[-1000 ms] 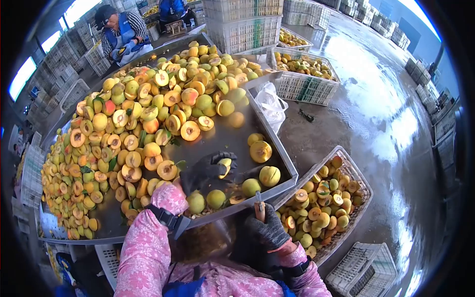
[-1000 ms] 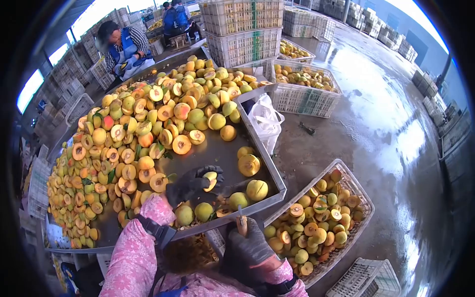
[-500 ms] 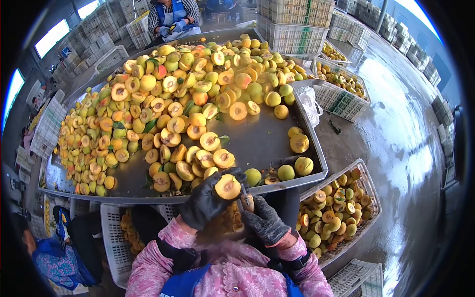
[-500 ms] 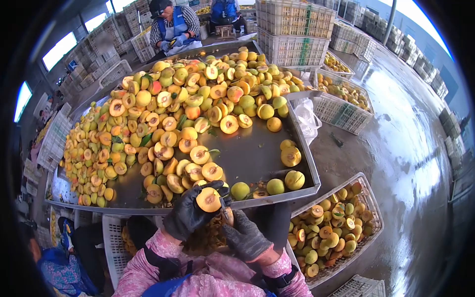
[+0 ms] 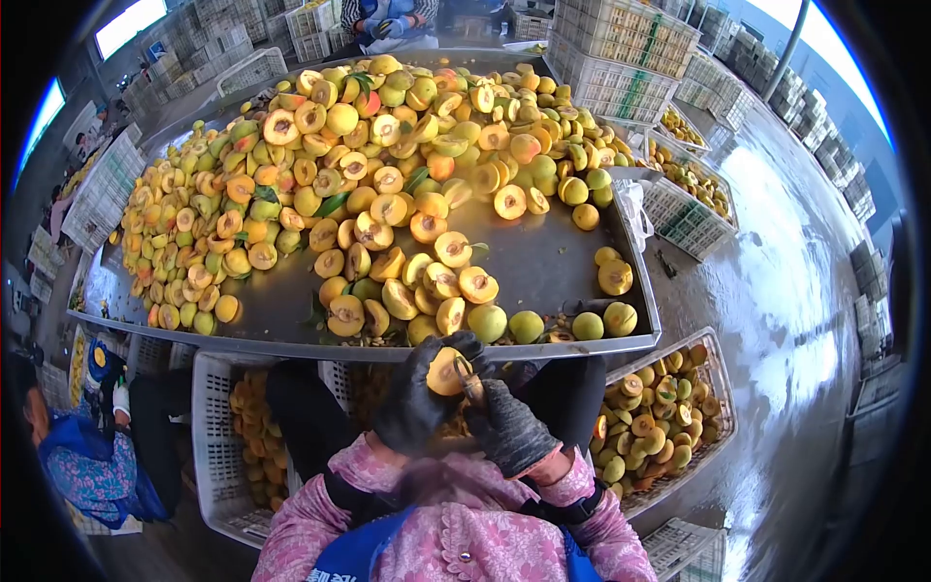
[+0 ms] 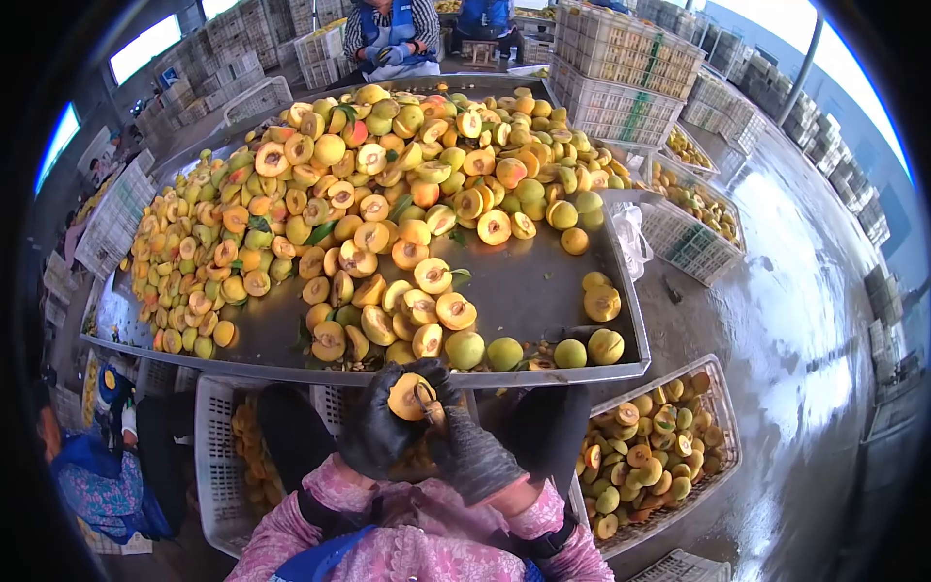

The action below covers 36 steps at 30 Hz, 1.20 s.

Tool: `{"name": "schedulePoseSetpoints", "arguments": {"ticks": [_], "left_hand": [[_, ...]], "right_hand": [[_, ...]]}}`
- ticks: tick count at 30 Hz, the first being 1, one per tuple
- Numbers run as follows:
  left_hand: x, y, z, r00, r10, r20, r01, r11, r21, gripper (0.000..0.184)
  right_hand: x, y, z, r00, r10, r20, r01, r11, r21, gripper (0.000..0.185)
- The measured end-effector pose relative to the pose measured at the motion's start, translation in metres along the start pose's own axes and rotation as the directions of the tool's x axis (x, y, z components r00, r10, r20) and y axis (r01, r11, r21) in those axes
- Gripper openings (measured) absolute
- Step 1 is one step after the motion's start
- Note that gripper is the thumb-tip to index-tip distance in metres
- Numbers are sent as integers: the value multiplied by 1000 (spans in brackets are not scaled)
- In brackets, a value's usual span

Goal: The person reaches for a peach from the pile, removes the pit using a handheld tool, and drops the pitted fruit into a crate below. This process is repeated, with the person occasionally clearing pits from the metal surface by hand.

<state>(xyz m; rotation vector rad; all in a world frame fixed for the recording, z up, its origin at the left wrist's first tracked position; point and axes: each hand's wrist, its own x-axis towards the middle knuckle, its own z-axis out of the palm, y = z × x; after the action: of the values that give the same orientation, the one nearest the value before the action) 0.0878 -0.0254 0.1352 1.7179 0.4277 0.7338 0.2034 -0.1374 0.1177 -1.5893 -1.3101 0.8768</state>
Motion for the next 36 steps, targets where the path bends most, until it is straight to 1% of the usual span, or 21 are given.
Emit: {"name": "schedulePoseSetpoints", "arguments": {"ticks": [2, 5, 6, 9, 11, 12, 14, 15, 17, 20, 23, 25, 26, 28, 30, 31, 33, 34, 36], "left_hand": [[-2, -5, -3, 1000, 4, 11, -4, 999, 44, 40], [-5, -4, -5, 1000, 5, 7, -6, 997, 82, 40], [-6, -3, -4, 1000, 5, 3, -5, 996, 90, 40], [-12, -22, 2, 999, 5, -42, -8, 998, -69, 37], [-16, -48, 7, 990, -114, -84, 93, 969, -228, 36], [-18, -57, 8, 980, -176, -98, 139, 941, -307, 35], [-20, -55, 1, 992, -102, -73, 96, 992, -78, 38], [-20, -53, -2, 996, -69, -53, 71, 997, 38, 40], [-18, -52, -2, 993, 40, -114, -14, 976, 217, 32], [-21, -44, -6, 982, 158, -99, -97, 886, 454, 31], [-22, -43, -12, 954, 298, -39, -225, 793, 567, 32], [-25, -48, -15, 951, 310, -18, -244, 783, 572, 32], [-28, -58, -17, 963, 268, -13, -215, 800, 560, 32], [-31, -71, -19, 976, 217, 6, -188, 833, 520, 32], [-35, -78, -20, 981, 192, 11, -173, 857, 486, 32], [-36, -79, -20, 985, 174, 5, -156, 865, 477, 33], [-36, -79, -17, 992, 121, -44, -85, 870, 485, 33], [-34, -70, -14, 988, 143, -62, -98, 877, 470, 33], [-30, -45, -10, 978, 182, -101, -121, 891, 439, 33]], "right_hand": [[0, 3, 2, 999, -20, 42, 27, 987, -158, 26], [0, 4, 9, 998, -58, 7, 58, 969, -239, 33], [1, 5, 11, 998, -53, 27, 58, 961, -269, 37], [5, 9, 16, 997, -20, 78, 44, 943, -329, 47], [6, 10, 19, 995, 28, 100, 7, 943, -332, 54], [7, 6, 20, 991, 48, 128, -8, 954, -298, 54], [10, -5, 20, 979, 82, 185, -38, 972, -232, 55], [10, 2, 24, 990, -36, 138, 72, 962, -265, 57], [11, 18, 31, 960, -276, 55, 278, 897, -343, 62], [7, 19, 27, 979, -122, 165, 163, 952, -261, 65], [7, 30, 24, 934, 59, 352, 0, 987, -163, 68], [6, 45, 31, 949, -82, 305, 166, 950, -263, 61], [6, 51, 35, 946, -156, 284, 245, 918, -312, 58], [7, 55, 36, 916, -325, 234, 372, 909, -191, 50], [8, 51, 32, 935, -255, 246, 266, 964, -11, 43], [7, 42, 27, 945, -108, 307, 80, 992, 102, 40], [6, 32, 24, 911, 82, 404, -196, 948, 249, 35], [7, 29, 24, 895, 130, 428, -276, 914, 298, 34], [7, 33, 26, 892, 42, 451, -217, 914, 343, 34]]}}
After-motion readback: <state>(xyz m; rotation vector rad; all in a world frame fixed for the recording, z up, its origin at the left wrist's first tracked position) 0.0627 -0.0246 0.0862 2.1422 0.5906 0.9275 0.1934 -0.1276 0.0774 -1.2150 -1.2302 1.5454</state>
